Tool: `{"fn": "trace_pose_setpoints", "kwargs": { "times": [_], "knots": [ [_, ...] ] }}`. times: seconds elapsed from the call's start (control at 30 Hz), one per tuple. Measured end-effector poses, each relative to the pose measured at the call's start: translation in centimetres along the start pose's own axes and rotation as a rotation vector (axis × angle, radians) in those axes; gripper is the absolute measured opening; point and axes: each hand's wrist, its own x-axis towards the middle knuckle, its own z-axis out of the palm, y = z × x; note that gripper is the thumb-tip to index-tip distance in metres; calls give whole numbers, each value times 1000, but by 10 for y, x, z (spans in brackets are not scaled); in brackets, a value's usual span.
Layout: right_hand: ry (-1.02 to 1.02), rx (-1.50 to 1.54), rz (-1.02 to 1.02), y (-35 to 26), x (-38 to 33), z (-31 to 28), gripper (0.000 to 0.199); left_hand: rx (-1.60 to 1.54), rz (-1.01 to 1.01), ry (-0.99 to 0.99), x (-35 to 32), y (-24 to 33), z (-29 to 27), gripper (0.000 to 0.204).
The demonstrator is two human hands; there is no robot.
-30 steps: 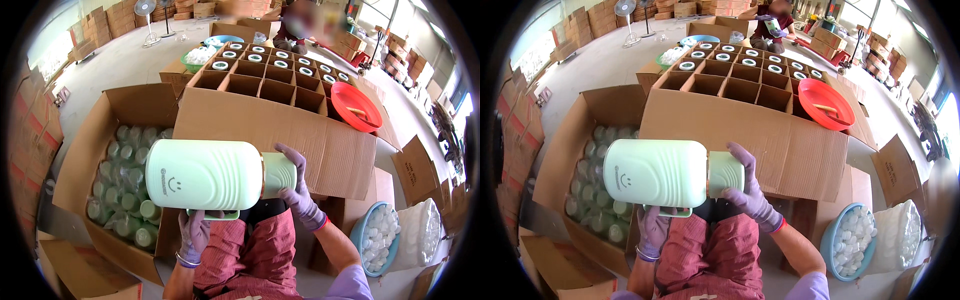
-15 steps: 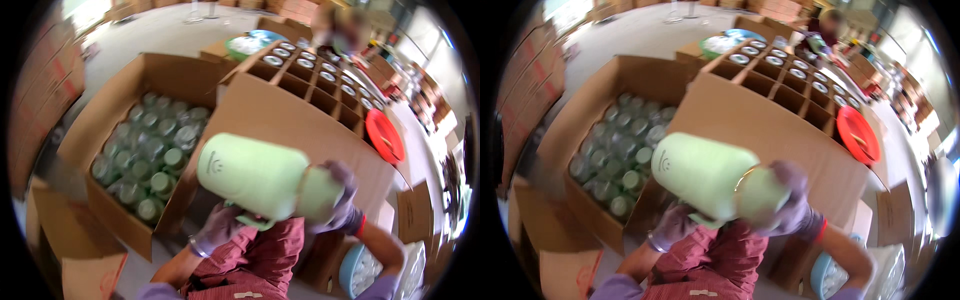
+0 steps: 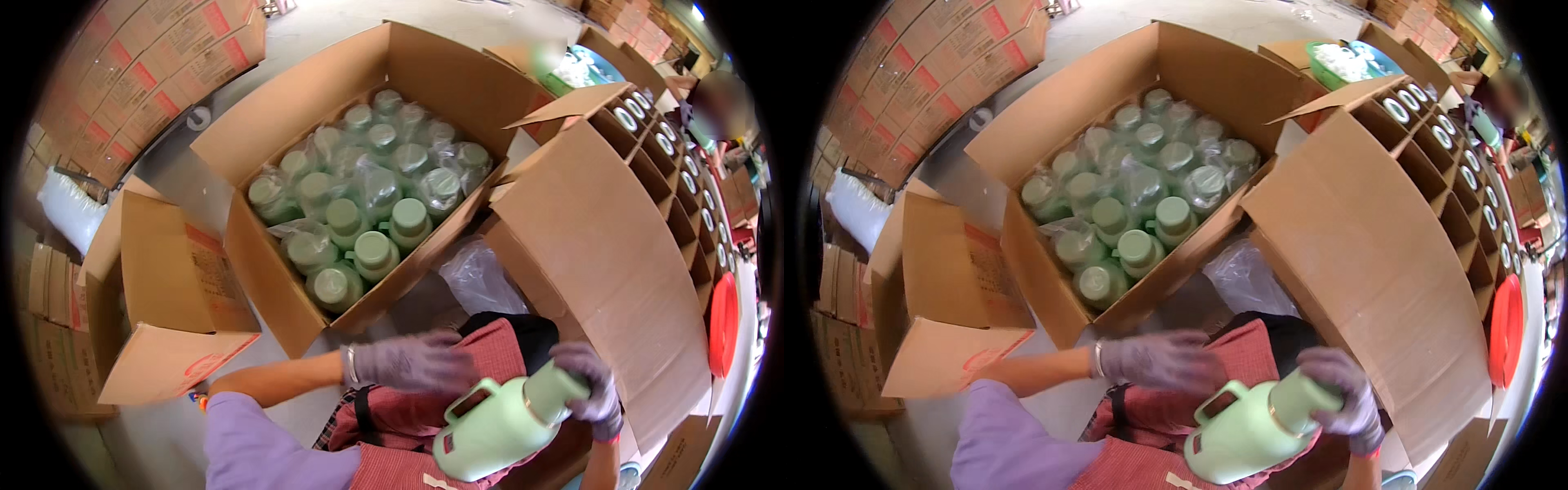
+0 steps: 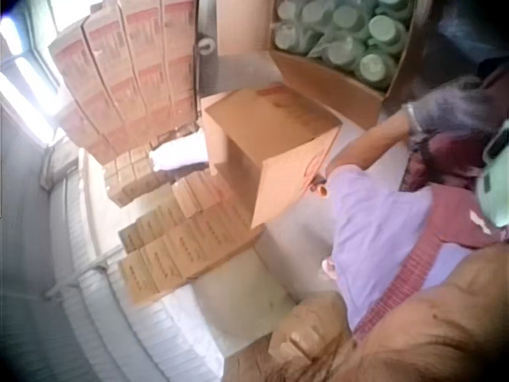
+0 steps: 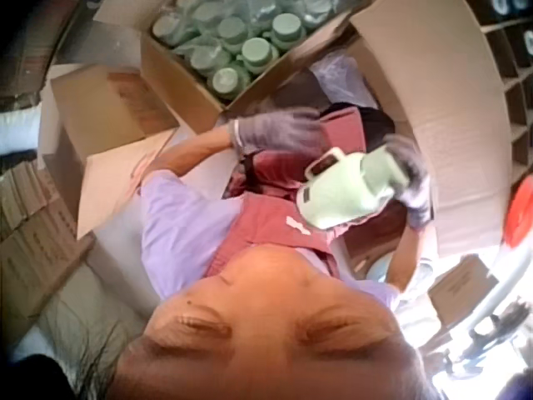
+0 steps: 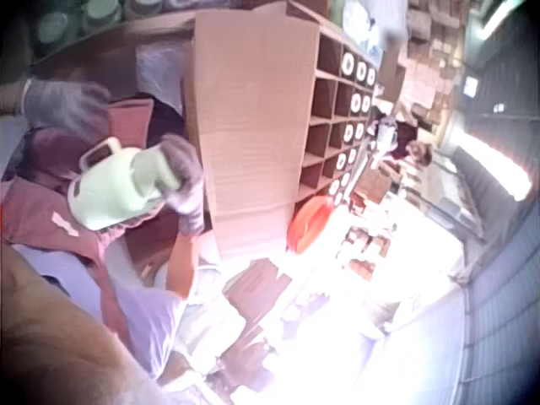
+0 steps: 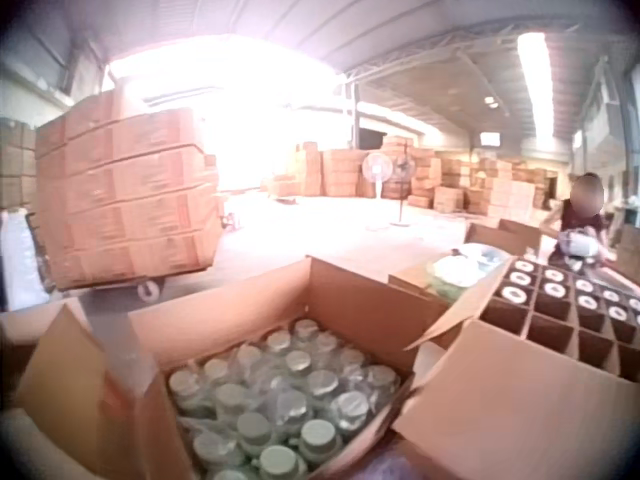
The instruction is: The person assembles light green kettles by inserting a small wooden stick into the spout, placing a lid on top, and wrapping each unit in a plastic bag. The person then places the wrapped kettles into a cardboard box.
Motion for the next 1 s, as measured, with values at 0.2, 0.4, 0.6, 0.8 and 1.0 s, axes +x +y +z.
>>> {"fn": "trace_pose_setpoints", "kwargs": {
  "times": [0.2,0.4,0.6,0.8,1.0],
  "knots": [
    [-83,63,110,3,9,12,60,-208,-1298,721,-159,-195,-60,36],
    [49,-71,159,-2,23,9,53,331,-1887,-29,-269,-293,-39,48],
    [36,-194,153,-6,30,3,47,-527,-1178,1357,-225,-267,-90,31],
    [87,-282,-60,-27,70,16,38,-642,-656,1037,-85,-169,-201,42],
    [-27,-382,-211,-46,50,26,34,554,-1236,494,-200,-268,-135,67]
  ]
}}
